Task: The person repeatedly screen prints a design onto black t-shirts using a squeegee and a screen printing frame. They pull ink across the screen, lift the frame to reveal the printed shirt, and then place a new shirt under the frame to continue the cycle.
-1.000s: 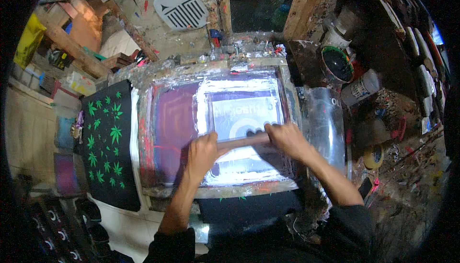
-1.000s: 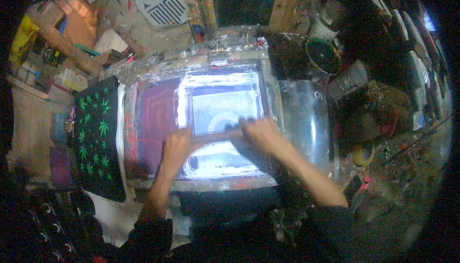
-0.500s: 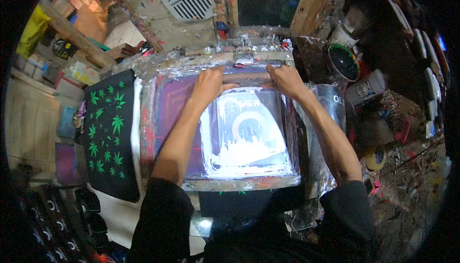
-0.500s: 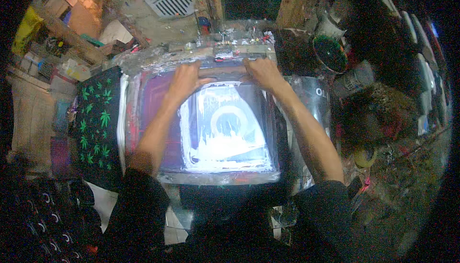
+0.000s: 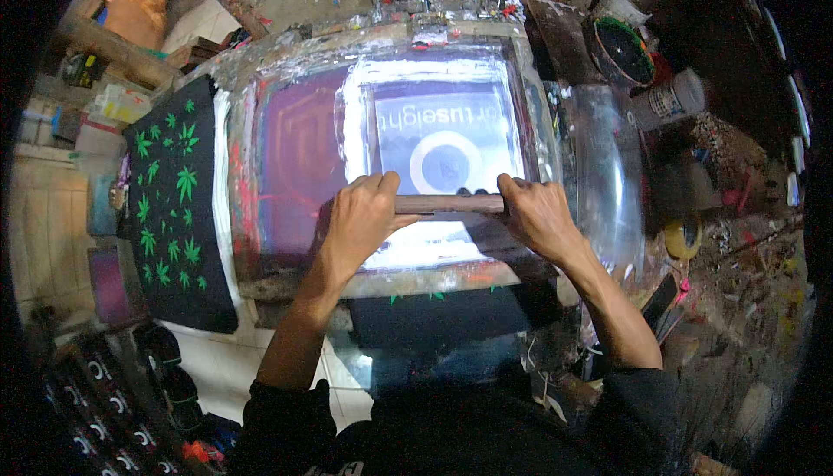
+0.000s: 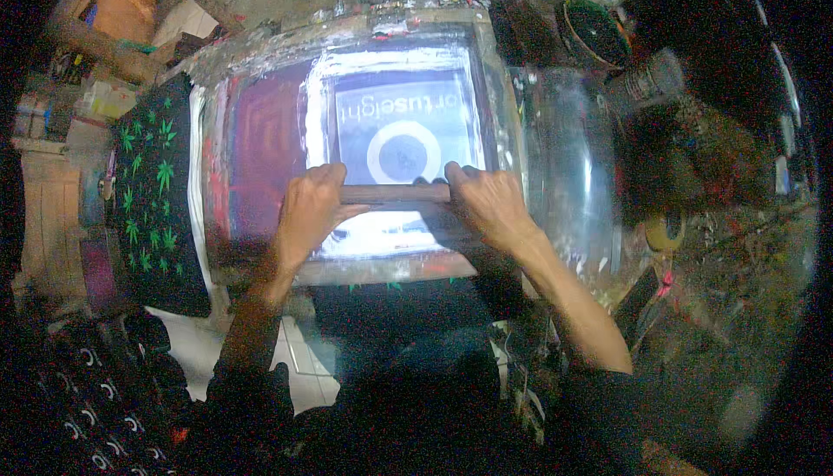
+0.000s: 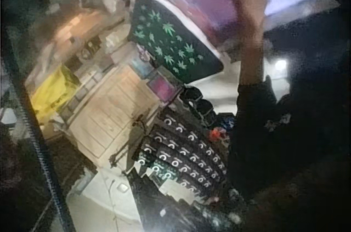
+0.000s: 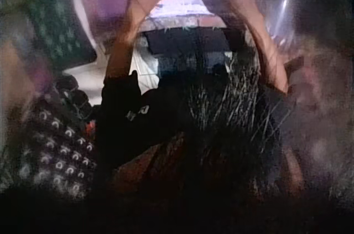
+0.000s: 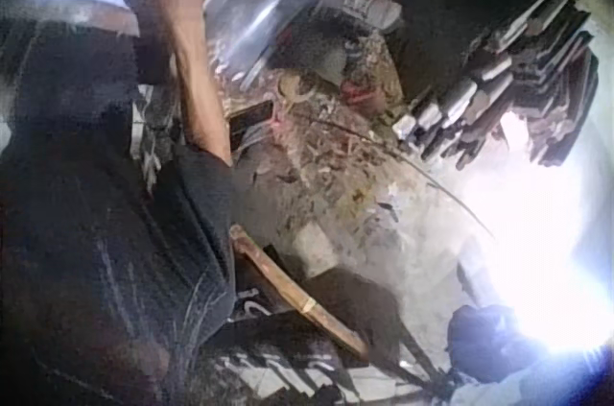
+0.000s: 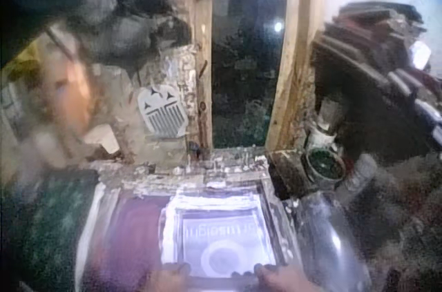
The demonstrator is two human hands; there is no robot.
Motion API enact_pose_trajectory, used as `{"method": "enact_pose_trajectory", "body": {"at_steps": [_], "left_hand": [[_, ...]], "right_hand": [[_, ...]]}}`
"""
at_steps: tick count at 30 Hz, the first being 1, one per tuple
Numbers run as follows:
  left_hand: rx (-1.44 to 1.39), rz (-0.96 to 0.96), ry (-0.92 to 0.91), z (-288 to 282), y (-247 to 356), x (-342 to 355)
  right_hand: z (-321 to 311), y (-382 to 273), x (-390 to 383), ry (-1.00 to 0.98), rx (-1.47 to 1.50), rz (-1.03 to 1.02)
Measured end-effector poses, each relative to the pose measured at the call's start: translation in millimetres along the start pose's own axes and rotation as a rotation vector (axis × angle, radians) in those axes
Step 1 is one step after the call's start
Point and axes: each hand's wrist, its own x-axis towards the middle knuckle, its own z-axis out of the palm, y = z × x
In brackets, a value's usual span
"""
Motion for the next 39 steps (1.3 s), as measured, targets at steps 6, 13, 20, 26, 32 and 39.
{"method": "enact_pose_trajectory", "body": {"at_steps": [6, 13, 20, 26, 32, 39], "left_hand": [[-0.033, -0.048, -0.065, 3.2, 33.3, -61.3], [0.18, -0.264, 0.304, -3.1, -10.2, -174.9], [0.291, -0.293, 0.248, -21.7, -23.2, -185.1], [0.419, -0.206, 0.457, -156.6, 7.0, -134.1], [0.212, -0.103, 1.15, -90.8, -23.7, -10.2], [0.305, -0.376, 0.353, 55.7, -80.8, -19.3]], "right_hand": [[9.3, -29.7, -56.6, -0.02, -0.097, -0.021], [20.1, -79.5, -61.7, 0.187, -0.358, 0.039], [21.7, -137.6, -68.4, 0.617, -0.21, 0.084], [-101.7, -132.0, -10.2, 0.77, -0.251, -0.059], [-262.7, -129.6, 101.4, 0.637, -0.288, 0.022], [-316.8, -109.4, 157.6, 0.494, -0.252, 0.057]]}}
